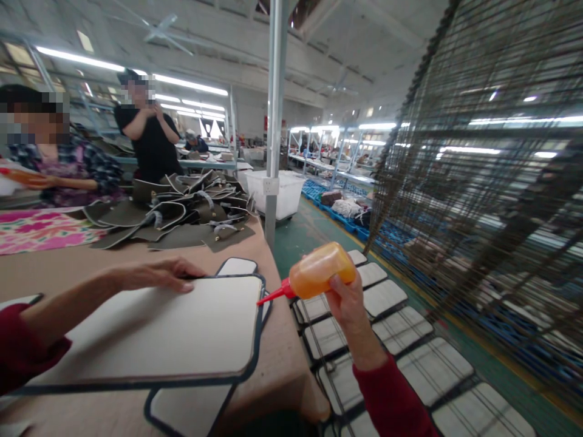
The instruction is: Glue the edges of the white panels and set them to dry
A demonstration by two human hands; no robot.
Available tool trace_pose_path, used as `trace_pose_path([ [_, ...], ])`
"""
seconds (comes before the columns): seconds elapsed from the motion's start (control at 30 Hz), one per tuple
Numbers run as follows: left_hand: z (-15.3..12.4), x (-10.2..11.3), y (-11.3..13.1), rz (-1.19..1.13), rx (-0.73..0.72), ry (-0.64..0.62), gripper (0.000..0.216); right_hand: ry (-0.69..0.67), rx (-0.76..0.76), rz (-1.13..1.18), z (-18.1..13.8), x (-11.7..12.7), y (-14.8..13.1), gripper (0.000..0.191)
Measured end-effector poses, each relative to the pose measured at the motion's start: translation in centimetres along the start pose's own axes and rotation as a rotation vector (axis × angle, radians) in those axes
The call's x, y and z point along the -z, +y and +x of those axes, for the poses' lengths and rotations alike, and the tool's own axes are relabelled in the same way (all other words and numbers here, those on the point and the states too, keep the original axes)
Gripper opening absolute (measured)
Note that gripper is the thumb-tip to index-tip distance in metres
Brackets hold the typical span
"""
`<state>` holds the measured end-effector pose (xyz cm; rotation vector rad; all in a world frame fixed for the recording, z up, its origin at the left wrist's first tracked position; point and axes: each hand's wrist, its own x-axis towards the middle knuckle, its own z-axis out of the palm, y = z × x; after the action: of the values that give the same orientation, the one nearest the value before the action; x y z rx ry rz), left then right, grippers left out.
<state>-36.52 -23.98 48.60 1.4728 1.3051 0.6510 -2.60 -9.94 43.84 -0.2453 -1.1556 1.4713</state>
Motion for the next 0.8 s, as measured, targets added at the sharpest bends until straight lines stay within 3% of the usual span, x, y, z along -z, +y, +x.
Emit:
trace_pose_path([
  [0.07,0.0,-0.1,0.4,-0.022,0.038,-0.12,0.03,-0.008,-0.001,0.006,-0.2,0.1,-0.1,0.054],
  [0.13,-0.1,-0.1,0.7,-0.057,0.05,-0.157,0.032,-0.01,0.001,0.009,-0.4,0.1,-0.2,0.055],
  [0.8,-0.5,0.6,-2.1,-0.133,0.107,-0.128,0.04,-0.013,-0.041,-0.025,-2.1,-0.9,-1.0,0.069],
])
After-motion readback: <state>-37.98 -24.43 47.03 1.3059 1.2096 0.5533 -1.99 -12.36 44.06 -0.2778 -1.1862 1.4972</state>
